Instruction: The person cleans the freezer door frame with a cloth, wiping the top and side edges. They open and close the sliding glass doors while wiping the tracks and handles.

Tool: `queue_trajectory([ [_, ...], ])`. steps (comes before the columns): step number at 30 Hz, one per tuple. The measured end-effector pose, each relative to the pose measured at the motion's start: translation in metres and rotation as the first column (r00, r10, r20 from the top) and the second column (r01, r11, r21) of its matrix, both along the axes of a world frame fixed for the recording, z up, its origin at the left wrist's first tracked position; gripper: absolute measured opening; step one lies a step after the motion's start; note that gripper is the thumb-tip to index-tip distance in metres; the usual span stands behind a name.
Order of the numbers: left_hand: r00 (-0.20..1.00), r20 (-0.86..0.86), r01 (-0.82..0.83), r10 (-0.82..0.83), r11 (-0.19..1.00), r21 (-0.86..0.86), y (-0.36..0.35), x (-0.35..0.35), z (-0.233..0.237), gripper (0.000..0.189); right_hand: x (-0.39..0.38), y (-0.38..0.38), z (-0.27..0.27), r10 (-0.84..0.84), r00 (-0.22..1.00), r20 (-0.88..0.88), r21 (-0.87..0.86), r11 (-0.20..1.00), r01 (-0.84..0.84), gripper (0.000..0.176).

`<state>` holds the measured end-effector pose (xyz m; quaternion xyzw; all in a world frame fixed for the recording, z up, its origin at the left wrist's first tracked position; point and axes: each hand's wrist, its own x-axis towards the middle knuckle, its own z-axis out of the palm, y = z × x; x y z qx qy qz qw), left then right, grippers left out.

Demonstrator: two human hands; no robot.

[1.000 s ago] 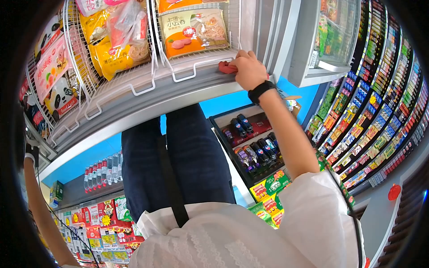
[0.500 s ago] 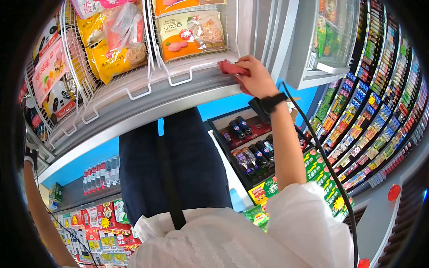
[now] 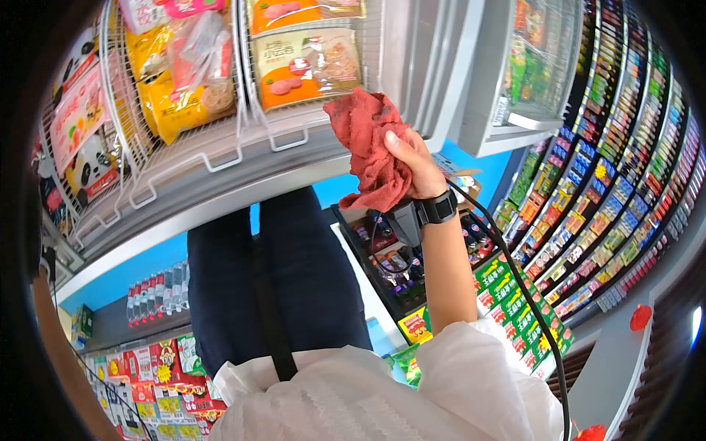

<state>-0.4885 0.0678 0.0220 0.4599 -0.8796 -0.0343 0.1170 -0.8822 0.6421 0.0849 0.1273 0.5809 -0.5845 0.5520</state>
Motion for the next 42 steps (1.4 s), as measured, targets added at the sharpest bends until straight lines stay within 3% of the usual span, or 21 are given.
queue_trajectory([
  [1,1.0,0.006,0.017,-0.017,0.998,-0.057,-0.03,0.029,-0.022,0.061,0.007,-0.004,-0.005,0.003,0.999,-0.036,0.015,1.0,-0.003,0.042],
  [3,0.905,0.412,0.215,-0.105,0.95,-0.228,-0.137,0.129,-0.084,0.055,0.015,-0.024,-0.01,0.033,0.999,0.01,0.029,0.999,-0.034,0.038],
  [5,0.53,0.842,0.569,-0.098,0.778,-0.267,-0.202,0.205,-0.109,0.049,0.022,-0.044,-0.017,0.224,0.972,-0.065,0.133,0.968,-0.214,0.03],
  [6,0.67,0.735,0.5,-0.111,0.798,-0.336,-0.192,0.198,-0.116,0.068,0.03,-0.058,-0.021,0.266,0.953,-0.144,0.198,0.951,-0.236,0.02],
  [7,0.774,0.634,0.42,-0.011,0.757,-0.5,-0.195,0.213,-0.147,0.063,0.034,-0.068,-0.025,0.283,0.949,-0.14,0.193,0.948,-0.254,0.02],
  [9,0.754,0.656,0.424,-0.037,0.791,-0.442,-0.195,0.207,-0.141,0.052,0.041,-0.085,-0.032,0.647,0.692,-0.321,0.337,0.761,-0.555,0.018],
  [11,0.738,0.672,0.433,-0.058,0.804,-0.407,-0.192,0.196,-0.13,0.047,0.054,-0.099,-0.045,0.747,0.556,-0.365,0.375,0.664,-0.647,0.016],
  [14,0.768,0.625,0.486,-0.14,0.762,-0.427,-0.177,0.165,-0.101,0.051,0.081,-0.12,-0.056,0.773,-0.08,-0.629,0.581,0.399,-0.709,0.018],
  [15,0.839,0.51,0.448,-0.189,0.772,-0.45,-0.16,0.147,-0.091,0.056,0.087,-0.123,-0.059,0.773,-0.078,-0.63,0.577,0.399,-0.712,0.018],
  [16,0.933,-0.061,0.301,-0.354,0.862,-0.407,-0.101,0.086,-0.067,0.062,0.092,-0.125,-0.061,0.801,-0.192,-0.567,0.633,0.274,-0.724,0.024],
  [17,0.934,-0.059,0.3,-0.353,0.863,-0.405,-0.101,0.092,-0.073,0.062,0.095,-0.125,-0.063,0.811,-0.307,-0.498,0.679,0.144,-0.72,0.03],
  [23,0.975,-0.011,0.2,-0.222,0.899,-0.39,-0.106,0.1,-0.082,0.079,0.073,-0.112,-0.055,0.865,-0.313,-0.391,0.728,0.082,-0.68,0.025],
  [29,0.902,0.426,0.207,-0.073,0.939,-0.276,-0.187,0.196,-0.134,0.063,0.096,-0.123,-0.066,0.826,-0.381,-0.415,0.753,0.077,-0.653,0.025],
  [31,0.409,0.906,0.123,0.11,0.977,-0.174,-0.164,0.171,-0.116,0.049,0.098,-0.125,-0.066,0.828,-0.384,-0.408,0.742,0.056,-0.668,0.026],
  [32,0.617,0.787,0.197,0.013,0.966,-0.17,-0.178,0.192,-0.131,0.052,0.095,-0.122,-0.063,0.84,-0.37,-0.398,0.743,0.059,-0.666,0.028],
  [35,0.433,0.897,0.094,0.086,0.986,-0.14,-0.174,0.178,-0.122,0.056,0.084,-0.109,-0.054,0.865,-0.327,-0.382,0.759,0.091,-0.645,0.031],
  [36,0.493,0.868,0.268,0.064,0.938,-0.221,-0.166,0.174,-0.115,0.052,0.083,-0.105,-0.05,0.877,-0.294,-0.38,0.767,0.121,-0.63,0.033],
  [37,0.497,0.865,0.268,0.067,0.936,-0.227,-0.154,0.159,-0.109,0.052,0.083,-0.1,-0.042,0.869,-0.196,-0.454,0.739,0.245,-0.627,0.037],
  [39,0.879,0.339,-0.284,0.336,0.939,-0.195,-0.125,0.128,-0.094,0.059,0.082,-0.1,-0.027,0.812,0.012,-0.583,0.631,0.462,-0.623,0.032],
  [41,0.933,0.281,-0.189,0.226,0.97,-0.154,-0.121,0.122,-0.084,0.062,0.092,-0.104,-0.016,0.541,0.525,-0.656,0.311,0.829,-0.465,0.032],
  [42,0.97,0.213,-0.092,0.115,0.989,-0.115,-0.113,0.11,-0.074,0.065,0.098,-0.117,-0.003,0.504,0.574,-0.646,0.302,0.859,-0.415,0.029],
])
